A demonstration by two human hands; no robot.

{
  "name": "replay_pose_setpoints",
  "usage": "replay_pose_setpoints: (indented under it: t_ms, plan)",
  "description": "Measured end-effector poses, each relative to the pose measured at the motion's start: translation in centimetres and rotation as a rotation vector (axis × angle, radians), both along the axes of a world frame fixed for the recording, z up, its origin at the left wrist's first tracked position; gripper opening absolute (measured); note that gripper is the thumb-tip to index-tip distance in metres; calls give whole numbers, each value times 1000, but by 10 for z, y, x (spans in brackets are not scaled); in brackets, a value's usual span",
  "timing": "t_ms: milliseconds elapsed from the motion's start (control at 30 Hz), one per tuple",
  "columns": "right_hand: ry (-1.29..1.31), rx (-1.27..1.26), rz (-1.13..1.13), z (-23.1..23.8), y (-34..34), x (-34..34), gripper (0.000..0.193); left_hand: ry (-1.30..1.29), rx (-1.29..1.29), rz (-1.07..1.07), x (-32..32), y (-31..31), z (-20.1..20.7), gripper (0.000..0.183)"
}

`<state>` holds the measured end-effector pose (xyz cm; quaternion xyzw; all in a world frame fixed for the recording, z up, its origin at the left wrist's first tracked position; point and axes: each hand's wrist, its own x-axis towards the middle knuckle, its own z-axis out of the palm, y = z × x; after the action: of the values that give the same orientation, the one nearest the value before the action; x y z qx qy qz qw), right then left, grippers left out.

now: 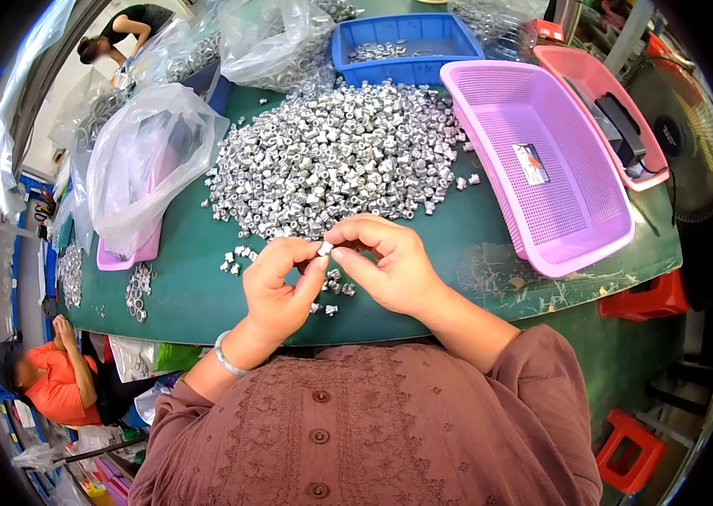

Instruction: The person sorts through a pile of small metal components on a workbench by hand and fits the pieces together.

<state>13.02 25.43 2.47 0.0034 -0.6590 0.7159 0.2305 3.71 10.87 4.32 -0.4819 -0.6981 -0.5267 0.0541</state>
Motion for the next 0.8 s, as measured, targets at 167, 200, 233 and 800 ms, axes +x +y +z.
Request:
replay_pose_setpoints:
  t_ms: [167, 200, 233, 800]
  plan:
    - [2, 3, -1, 1, -1, 0, 18, 9, 9, -2, 2, 0, 0, 14]
    - [-3, 6, -1, 1, -1, 1, 18, 12, 7, -2, 2, -1, 0, 14]
    - [-3, 7, -1, 1, -1, 1, 18, 16, 5, -2, 2, -1, 0, 14]
    - [-77, 118, 47, 8, 8, 2, 16, -1276, 75, -332, -3, -7, -2, 12]
